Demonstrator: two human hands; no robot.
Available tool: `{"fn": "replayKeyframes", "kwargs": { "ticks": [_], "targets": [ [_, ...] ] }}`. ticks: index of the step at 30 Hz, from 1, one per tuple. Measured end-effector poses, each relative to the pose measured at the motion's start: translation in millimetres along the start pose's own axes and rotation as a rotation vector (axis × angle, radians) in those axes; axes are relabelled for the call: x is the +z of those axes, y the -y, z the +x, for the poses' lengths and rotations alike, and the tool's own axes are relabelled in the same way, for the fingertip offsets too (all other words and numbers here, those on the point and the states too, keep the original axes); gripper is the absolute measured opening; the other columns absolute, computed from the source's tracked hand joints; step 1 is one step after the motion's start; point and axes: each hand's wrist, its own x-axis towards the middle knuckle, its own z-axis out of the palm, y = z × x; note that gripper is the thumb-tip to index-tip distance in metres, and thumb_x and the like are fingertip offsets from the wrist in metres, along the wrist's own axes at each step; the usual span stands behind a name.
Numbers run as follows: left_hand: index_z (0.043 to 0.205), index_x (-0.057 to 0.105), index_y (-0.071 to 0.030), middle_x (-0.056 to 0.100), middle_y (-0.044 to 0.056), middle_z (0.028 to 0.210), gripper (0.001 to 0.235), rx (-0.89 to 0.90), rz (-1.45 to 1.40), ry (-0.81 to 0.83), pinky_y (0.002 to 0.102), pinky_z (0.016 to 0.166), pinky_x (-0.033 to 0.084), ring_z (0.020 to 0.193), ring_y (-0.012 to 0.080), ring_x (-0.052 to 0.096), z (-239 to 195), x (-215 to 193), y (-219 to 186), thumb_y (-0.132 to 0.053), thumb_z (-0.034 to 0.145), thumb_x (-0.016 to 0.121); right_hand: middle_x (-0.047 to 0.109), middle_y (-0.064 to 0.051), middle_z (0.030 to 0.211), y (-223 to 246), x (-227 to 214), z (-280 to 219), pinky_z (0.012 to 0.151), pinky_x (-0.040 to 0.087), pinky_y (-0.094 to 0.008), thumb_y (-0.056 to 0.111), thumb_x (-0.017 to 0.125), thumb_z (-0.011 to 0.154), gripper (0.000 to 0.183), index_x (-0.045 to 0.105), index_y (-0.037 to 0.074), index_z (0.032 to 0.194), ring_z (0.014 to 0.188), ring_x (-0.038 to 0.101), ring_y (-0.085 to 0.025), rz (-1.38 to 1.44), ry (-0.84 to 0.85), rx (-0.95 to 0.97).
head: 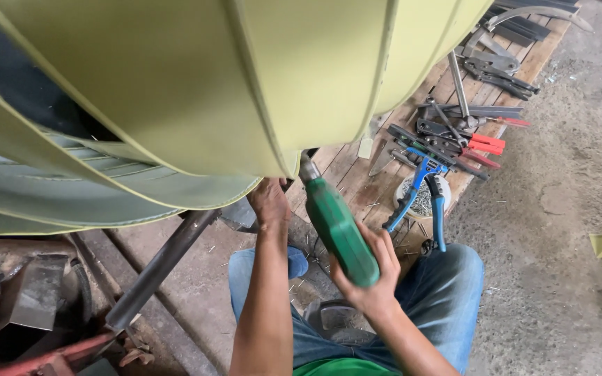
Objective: Assemble a large circular metal structure by drilling holes and installing rivets.
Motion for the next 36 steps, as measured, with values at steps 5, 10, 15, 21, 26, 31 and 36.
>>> {"fn": "replayKeyframes", "kwargs": {
  "ticks": [5,10,15,21,26,31,36],
  "targets": [
    [0.11,0.056,-0.006,0.064,0.004,0.09,0.026,0.039,0.082,-0.009,0.029,0.055,0.042,0.071,0.0142,0.056,11.4,26.4,-9.8,-0.005,0.089,0.072,0.07,-0.02,0.117,-13.4,11.9,4.5,0.094,0.052,-0.038,0.015,0.084,0.07,0.063,0.063,-0.007,0.125,0.096,0.067,-0.031,0.077,-0.024,0.042],
    [0.116,0.057,-0.006,0.065,0.006,0.086,0.027,-0.032,0.141,-0.035,0.029,0.061,0.049,0.069,0.0153,0.059,-9.6,30.7,-32.2,-0.011,0.093,0.07,0.07,-0.016,0.109,-4.3,-10.6,-36.4,0.085,0.054,-0.029,0.017,0.083,0.07,0.067,0.063,-0.006,0.13,0.089,0.066,-0.026,0.067,0.019,0.161],
    [0.112,0.064,-0.002,0.061,-0.001,0.097,0.027,-0.086,0.296,0.303,0.027,0.072,0.046,0.083,0.0073,0.053,-55.9,11.2,-34.8,-0.026,0.104,0.073,0.07,-0.012,0.119,-36.0,-2.4,-76.6,0.095,0.051,-0.03,0.021,0.083,0.08,0.066,0.06,-0.005,0.136,0.106,0.065,-0.016,0.539,-0.07,0.743],
    [0.112,0.072,-0.009,0.075,0.001,0.1,0.054,-0.454,0.624,0.454,0.031,0.083,0.055,0.091,0.0118,0.07,-123.9,20.7,-26.7,-0.044,0.072,0.086,0.073,-0.012,0.117,-78.3,21.4,-60.4,0.096,0.052,-0.032,0.02,0.081,0.084,0.061,0.06,0.0,0.138,0.105,0.066,-0.017,0.527,0.115,0.866],
    [0.103,0.076,-0.005,0.078,0.011,0.096,0.064,-0.501,0.819,0.369,0.039,0.08,0.059,0.087,0.0226,0.075,-80.4,34.6,20.3,-0.055,0.064,0.086,0.069,-0.014,0.115,-142.8,-24.3,-19.8,0.089,0.057,-0.038,0.029,0.081,0.081,0.057,0.064,0.005,0.13,0.103,0.069,-0.027,-0.061,0.16,0.709],
    [0.105,0.076,-0.002,0.079,0.015,0.103,0.08,-0.502,1.215,0.381,0.041,0.088,0.06,0.094,0.0283,0.077,-63.4,30.8,111.0,-0.07,0.064,0.08,0.065,-0.03,0.108,-241.4,-38.8,-24.1,0.082,0.055,-0.05,0.04,0.082,0.08,0.062,0.063,0.003,0.126,0.098,0.066,-0.048,-0.719,0.005,0.504],
    [0.132,0.054,-0.01,0.073,0.012,0.118,0.097,-0.579,1.648,0.39,0.052,0.109,0.043,0.111,0.0308,0.07,-66.0,35.7,160.1,-0.078,0.067,0.075,0.069,-0.033,0.103,-298.5,-28.4,-51.5,0.085,0.052,-0.058,0.041,0.069,0.09,0.07,0.049,0.006,0.147,0.095,0.066,-0.052,-0.518,0.26,0.804]
  ]
}}
